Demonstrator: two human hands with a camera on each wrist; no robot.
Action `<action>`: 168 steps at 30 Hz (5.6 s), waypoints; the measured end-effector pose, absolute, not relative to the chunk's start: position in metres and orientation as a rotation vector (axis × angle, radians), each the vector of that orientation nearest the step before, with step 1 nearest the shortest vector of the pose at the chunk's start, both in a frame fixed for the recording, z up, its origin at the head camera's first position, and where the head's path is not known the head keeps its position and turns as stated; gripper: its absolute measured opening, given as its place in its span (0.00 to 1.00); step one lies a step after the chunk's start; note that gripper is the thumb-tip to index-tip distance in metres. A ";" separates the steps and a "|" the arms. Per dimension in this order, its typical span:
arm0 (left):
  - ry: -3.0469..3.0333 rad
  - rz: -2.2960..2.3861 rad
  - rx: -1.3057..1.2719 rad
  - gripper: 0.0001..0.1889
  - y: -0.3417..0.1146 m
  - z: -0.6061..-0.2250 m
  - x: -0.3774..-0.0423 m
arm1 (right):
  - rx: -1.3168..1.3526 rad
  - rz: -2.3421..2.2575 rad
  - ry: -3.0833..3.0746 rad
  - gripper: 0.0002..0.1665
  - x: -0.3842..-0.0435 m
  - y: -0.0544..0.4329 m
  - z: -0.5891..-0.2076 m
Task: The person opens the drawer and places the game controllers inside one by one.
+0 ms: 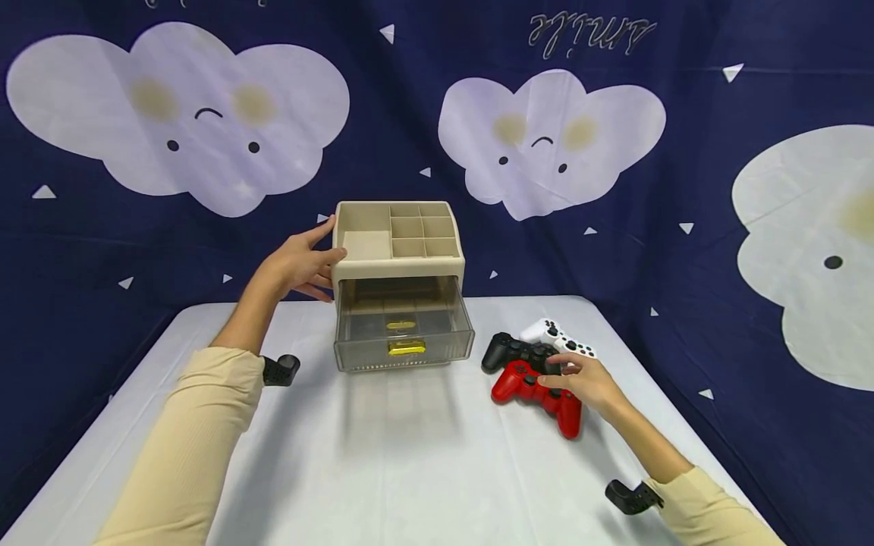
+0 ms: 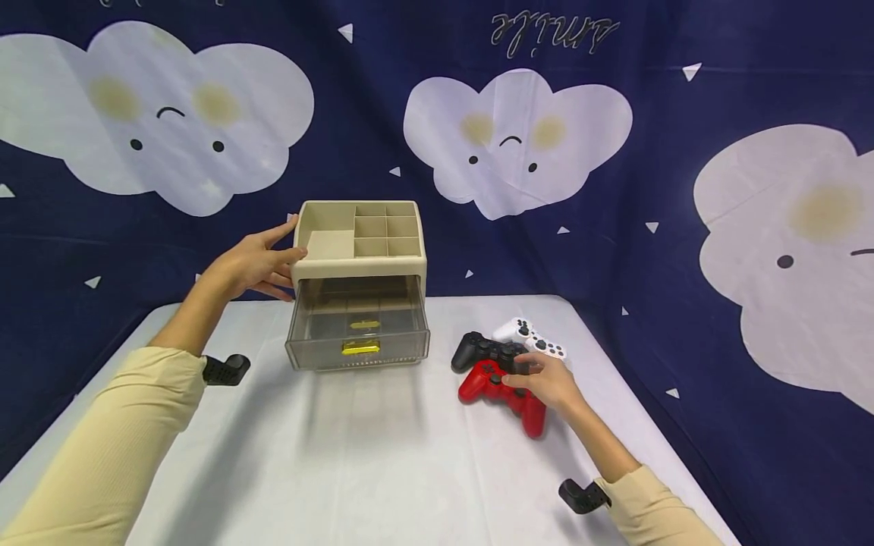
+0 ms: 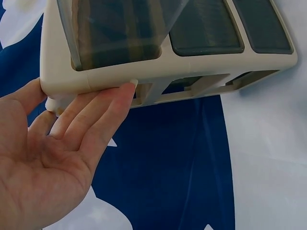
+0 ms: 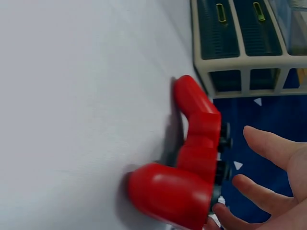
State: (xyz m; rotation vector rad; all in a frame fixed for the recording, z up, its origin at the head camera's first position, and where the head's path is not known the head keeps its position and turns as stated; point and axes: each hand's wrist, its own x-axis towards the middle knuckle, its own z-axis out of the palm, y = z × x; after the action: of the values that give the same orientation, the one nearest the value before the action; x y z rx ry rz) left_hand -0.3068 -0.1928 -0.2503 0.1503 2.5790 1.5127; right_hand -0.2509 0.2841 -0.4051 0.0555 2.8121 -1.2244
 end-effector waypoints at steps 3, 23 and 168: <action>2.577 1.513 0.148 0.40 -0.193 -0.250 -0.307 | 0.051 -1.186 2.841 0.38 -0.249 0.285 -0.412; 2.573 1.534 0.149 0.40 -0.191 -0.250 -0.304 | 0.064 -1.071 2.923 0.41 -0.246 0.286 -0.431; 2.563 1.528 0.157 0.40 -0.192 -0.253 -0.306 | -0.586 -0.998 2.903 0.29 -0.277 0.070 -0.267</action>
State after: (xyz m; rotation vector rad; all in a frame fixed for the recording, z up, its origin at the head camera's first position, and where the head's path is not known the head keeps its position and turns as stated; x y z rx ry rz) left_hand -0.3059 -0.1921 -0.2525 0.1570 2.5634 1.5276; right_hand -0.2775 0.0699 -0.2667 -0.5865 2.9026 -0.9981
